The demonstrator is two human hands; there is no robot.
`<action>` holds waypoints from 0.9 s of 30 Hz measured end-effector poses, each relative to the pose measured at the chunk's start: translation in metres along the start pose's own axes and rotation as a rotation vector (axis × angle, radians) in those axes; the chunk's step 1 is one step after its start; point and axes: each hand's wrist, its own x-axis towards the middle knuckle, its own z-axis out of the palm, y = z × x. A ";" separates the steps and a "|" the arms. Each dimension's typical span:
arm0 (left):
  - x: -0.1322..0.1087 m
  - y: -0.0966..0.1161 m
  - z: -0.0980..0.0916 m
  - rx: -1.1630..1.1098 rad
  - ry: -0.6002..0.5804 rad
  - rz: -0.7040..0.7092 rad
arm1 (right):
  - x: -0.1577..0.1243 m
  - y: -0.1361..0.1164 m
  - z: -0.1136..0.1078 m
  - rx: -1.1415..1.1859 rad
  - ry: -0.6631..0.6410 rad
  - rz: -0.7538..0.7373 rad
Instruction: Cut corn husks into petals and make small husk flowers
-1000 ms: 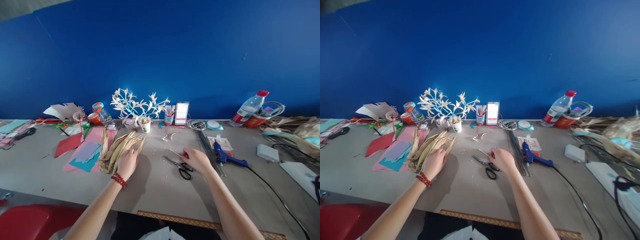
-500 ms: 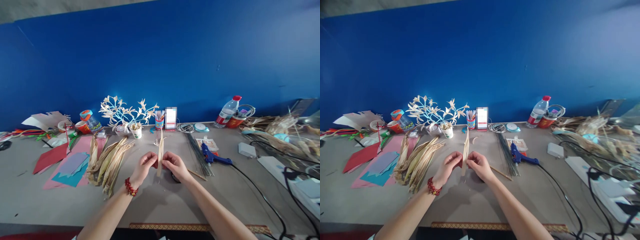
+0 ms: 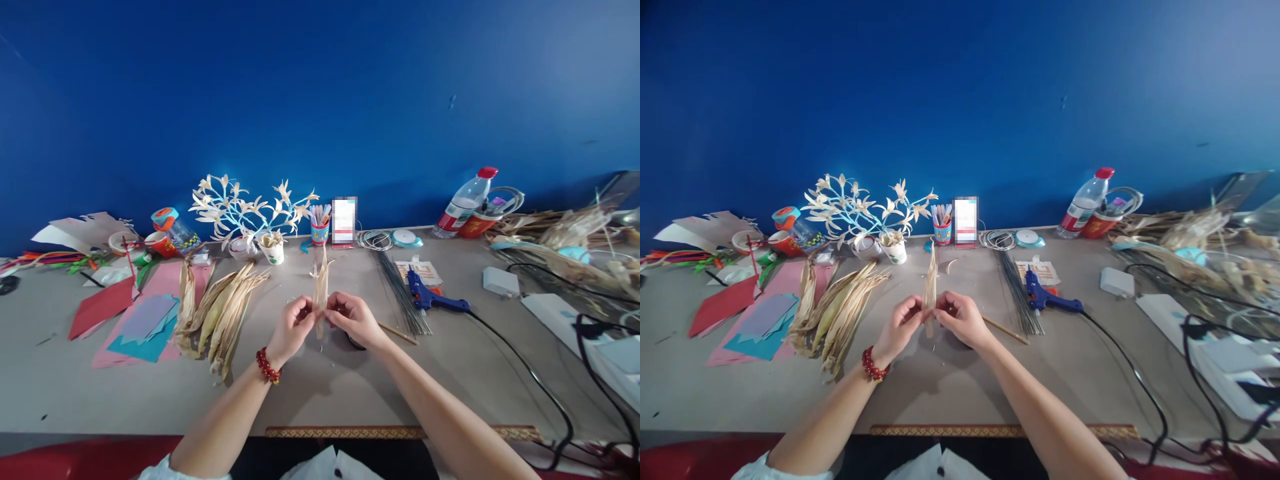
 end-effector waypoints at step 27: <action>-0.004 0.008 0.007 0.285 0.043 0.223 | -0.004 -0.009 0.007 -0.501 0.164 -0.112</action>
